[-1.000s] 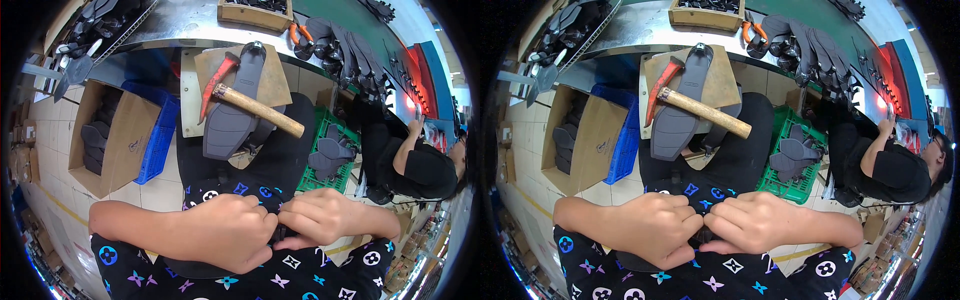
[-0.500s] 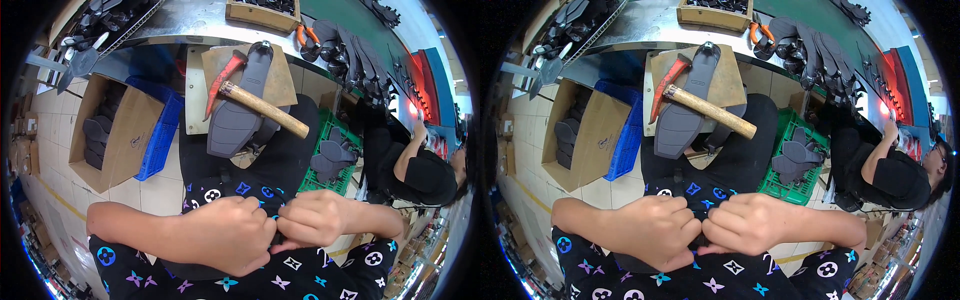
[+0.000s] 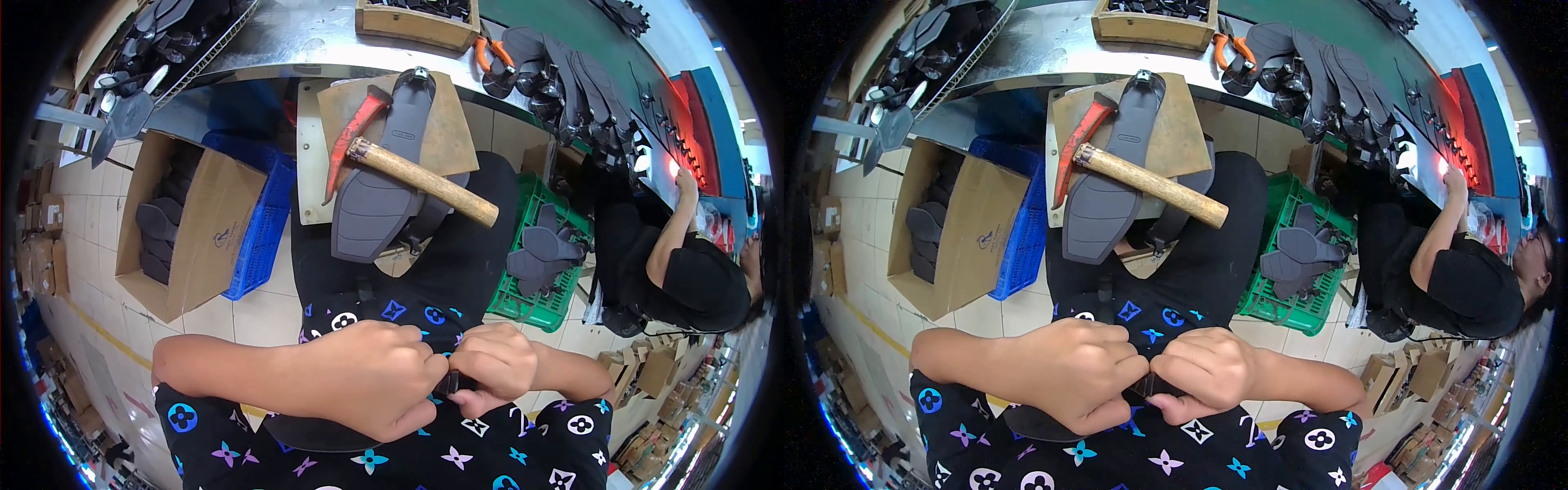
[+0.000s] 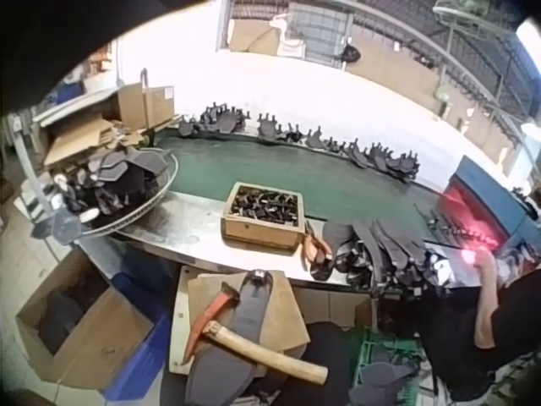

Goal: Securing the shoe upper to the sole component using pliers, a hammer, and nails.

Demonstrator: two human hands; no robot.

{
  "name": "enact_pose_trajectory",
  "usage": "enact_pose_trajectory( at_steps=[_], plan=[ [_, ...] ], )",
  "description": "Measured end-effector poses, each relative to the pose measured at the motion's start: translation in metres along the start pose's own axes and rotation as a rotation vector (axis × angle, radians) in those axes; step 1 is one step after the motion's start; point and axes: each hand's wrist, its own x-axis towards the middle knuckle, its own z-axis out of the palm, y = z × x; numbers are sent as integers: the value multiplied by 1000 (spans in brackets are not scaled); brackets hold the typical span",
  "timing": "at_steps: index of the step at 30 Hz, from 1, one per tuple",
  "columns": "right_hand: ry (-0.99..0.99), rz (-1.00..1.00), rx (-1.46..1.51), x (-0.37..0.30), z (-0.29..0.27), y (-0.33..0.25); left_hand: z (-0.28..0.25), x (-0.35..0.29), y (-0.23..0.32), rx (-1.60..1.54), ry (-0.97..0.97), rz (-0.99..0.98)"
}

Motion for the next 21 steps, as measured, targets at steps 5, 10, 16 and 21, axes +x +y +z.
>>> enact_pose_trajectory(
  at_steps=[5,10,16,21],
  plan=[
    [50,57,99,-6,2,2,1,4,9,149,45,10],
    [168,255,138,-11,-12,-2,-2,8,6,322,123,-14],
    [67,94,-45,-15,-19,2,-5,7,-2,-6,122,-48],
    [-31,74,-157,5,-18,-7,4,9,-5,-56,101,-31]
  ],
)
